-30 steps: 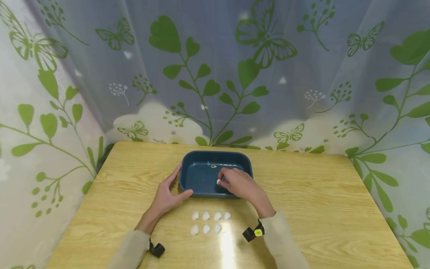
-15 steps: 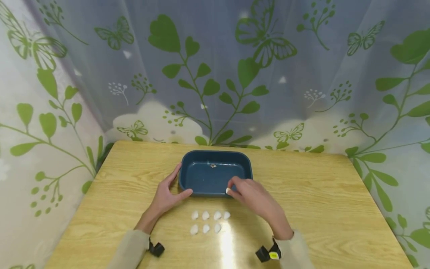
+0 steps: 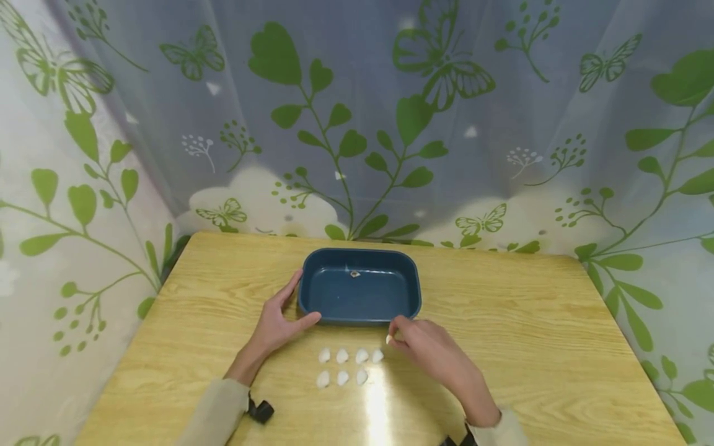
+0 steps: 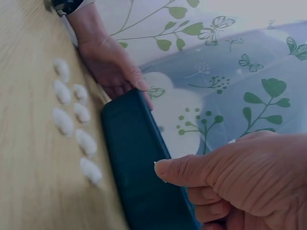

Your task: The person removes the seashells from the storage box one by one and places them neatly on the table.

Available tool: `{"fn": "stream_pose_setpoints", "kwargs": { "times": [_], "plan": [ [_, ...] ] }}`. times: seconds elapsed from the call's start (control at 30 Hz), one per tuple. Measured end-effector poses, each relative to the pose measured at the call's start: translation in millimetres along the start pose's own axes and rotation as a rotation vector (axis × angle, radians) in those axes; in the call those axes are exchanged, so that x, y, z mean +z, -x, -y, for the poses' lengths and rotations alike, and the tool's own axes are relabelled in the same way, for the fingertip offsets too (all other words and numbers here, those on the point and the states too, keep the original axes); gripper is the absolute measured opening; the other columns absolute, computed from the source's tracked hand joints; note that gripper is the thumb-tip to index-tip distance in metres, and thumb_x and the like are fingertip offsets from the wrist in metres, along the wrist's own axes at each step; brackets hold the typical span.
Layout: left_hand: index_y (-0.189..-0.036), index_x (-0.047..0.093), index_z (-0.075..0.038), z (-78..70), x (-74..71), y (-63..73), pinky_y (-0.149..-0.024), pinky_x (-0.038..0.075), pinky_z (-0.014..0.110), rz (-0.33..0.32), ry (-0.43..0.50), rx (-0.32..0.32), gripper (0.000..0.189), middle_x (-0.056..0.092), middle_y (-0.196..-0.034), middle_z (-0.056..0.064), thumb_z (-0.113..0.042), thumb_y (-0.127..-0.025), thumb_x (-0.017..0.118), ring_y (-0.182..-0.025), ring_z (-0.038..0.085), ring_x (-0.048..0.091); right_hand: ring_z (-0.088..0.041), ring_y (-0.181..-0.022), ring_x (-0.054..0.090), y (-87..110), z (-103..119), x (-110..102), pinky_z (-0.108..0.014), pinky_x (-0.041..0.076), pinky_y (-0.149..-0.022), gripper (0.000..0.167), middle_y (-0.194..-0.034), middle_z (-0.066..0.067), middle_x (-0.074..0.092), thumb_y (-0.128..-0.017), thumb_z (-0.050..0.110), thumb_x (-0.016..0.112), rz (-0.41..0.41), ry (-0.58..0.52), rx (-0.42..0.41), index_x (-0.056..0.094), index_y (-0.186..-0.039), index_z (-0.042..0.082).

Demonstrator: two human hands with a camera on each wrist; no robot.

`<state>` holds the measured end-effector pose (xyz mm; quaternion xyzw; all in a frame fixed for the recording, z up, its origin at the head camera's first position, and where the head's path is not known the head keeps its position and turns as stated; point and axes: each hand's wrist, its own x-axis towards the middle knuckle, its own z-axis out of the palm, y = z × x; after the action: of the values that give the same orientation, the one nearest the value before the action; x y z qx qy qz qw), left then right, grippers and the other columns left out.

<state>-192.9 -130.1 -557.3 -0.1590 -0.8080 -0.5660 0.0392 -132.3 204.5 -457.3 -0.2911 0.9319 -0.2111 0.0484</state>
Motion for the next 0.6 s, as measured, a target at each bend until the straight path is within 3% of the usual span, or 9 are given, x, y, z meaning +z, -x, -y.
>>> {"fn": "stream_pose_setpoints", "kwargs": {
  "times": [0.2,0.6],
  "plan": [
    [-0.167,0.029,-0.027,1.4,-0.5,-0.1,-0.124,0.03,0.052,0.003,0.0,-0.005,0.101,0.03,-0.169,-0.006,-0.038,-0.086,0.088,-0.156,0.022,0.029,0.001,-0.057,0.037,4.1,-7.9,10.2,-0.021,0.038,-0.053,0.005,-0.066,0.015,0.046,-0.1,0.013,0.071,0.049,-0.005,0.04,0.068,-0.104,0.013],
    [-0.167,0.029,-0.027,-0.2,-0.1,0.1,-0.124,0.03,0.052,-0.003,-0.006,-0.003,0.101,0.031,-0.169,-0.006,-0.04,-0.085,0.088,-0.156,0.023,0.029,0.002,-0.067,0.047,3.2,-22.7,32.7,-0.023,0.046,-0.061,0.003,-0.084,0.01,0.066,-0.099,0.012,0.072,0.083,-0.023,0.009,0.07,-0.1,0.012]
  ]
}}
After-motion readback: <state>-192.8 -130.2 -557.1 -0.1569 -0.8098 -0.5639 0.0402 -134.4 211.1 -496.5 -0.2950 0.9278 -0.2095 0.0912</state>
